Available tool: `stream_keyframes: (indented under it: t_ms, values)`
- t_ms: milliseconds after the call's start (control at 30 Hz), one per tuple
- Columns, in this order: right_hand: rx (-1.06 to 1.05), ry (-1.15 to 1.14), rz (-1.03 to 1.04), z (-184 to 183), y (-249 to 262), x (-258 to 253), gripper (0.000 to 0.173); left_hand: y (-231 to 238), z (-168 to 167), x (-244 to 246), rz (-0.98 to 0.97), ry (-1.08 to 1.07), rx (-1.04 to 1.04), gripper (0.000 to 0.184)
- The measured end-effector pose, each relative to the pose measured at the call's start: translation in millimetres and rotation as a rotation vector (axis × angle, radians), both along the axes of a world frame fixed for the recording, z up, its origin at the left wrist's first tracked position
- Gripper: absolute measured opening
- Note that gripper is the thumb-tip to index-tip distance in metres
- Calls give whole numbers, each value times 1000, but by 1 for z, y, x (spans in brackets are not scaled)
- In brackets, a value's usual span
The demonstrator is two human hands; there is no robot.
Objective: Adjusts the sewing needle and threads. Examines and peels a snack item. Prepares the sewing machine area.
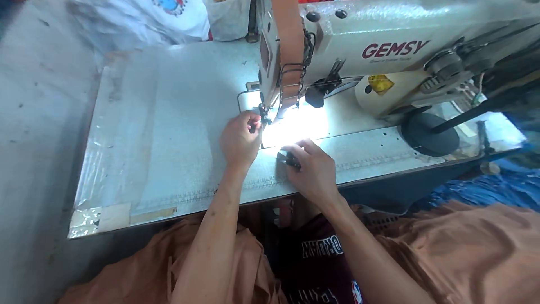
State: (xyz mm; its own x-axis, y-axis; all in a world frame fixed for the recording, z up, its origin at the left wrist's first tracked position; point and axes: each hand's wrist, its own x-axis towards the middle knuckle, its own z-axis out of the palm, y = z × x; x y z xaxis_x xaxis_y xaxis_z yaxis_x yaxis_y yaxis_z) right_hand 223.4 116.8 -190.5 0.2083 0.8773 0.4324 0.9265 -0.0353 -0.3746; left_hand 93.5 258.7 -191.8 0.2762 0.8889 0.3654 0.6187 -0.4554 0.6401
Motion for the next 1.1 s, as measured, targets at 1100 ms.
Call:
stream_keyframes:
  t_ms: [1100]
  values:
    - [-286, -214, 191, 20, 16, -5, 32, -111, 12, -100, 63, -311, -208, 25]
